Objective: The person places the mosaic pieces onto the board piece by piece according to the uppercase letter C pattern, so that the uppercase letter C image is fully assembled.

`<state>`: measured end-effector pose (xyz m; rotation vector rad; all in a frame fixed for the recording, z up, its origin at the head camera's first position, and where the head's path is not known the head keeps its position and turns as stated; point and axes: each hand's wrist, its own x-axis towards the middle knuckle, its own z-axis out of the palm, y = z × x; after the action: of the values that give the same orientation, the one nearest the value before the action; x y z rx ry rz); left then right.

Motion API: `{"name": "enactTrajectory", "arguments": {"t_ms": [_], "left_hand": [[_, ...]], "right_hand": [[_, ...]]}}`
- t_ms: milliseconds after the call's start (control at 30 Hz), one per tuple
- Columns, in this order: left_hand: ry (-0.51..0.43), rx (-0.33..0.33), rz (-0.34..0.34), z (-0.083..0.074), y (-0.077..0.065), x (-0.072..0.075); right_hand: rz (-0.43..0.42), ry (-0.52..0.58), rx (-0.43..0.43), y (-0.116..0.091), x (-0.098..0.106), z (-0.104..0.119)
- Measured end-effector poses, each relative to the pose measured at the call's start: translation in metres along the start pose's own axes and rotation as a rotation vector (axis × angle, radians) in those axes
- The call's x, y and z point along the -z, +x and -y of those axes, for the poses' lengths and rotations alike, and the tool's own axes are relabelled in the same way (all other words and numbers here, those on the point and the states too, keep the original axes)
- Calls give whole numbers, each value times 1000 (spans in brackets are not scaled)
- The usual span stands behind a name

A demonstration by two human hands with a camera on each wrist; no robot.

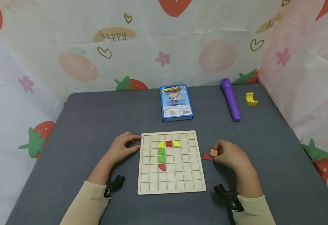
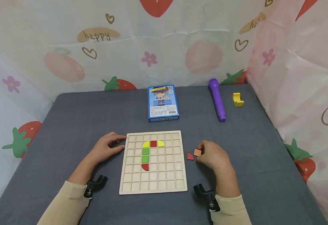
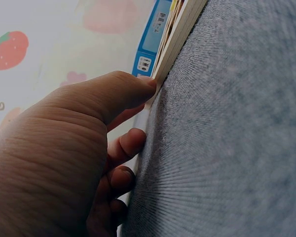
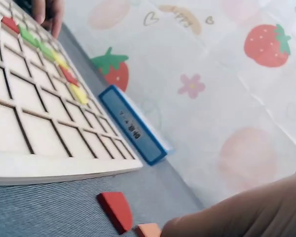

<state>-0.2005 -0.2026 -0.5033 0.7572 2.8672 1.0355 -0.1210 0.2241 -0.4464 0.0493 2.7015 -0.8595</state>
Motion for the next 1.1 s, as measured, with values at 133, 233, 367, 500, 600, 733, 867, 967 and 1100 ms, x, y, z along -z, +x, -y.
{"name": "enactTrajectory", "arguments": {"t_ms": [133, 233, 367, 500, 600, 733, 867, 967, 1100], "left_hand": [[1, -3, -4, 0, 0, 0], [2, -2, -4, 1, 0, -1], [0, 0, -2, 1, 0, -1], [-2, -4, -3, 1, 0, -1], [-4, -5, -3, 1, 0, 0], [-5, -5, -2, 1, 0, 0], [-7, -4, -2, 2, 0, -1], [-10, -3, -1, 2, 0, -1], [-5, -7, -3, 2, 0, -1]], "right_hand": [[-34, -60, -10, 1, -2, 0], [-77, -84, -6, 1, -4, 1], [-149, -39, 8, 2, -6, 6], [-198, 87, 86, 2, -11, 17], [-197, 165, 193, 1, -20, 28], [-149, 215, 341, -1, -38, 44], [-88, 193, 461, -1, -55, 56], [-75, 154, 526, -1, -66, 60], [-74, 106, 574, -1, -78, 64]]}}
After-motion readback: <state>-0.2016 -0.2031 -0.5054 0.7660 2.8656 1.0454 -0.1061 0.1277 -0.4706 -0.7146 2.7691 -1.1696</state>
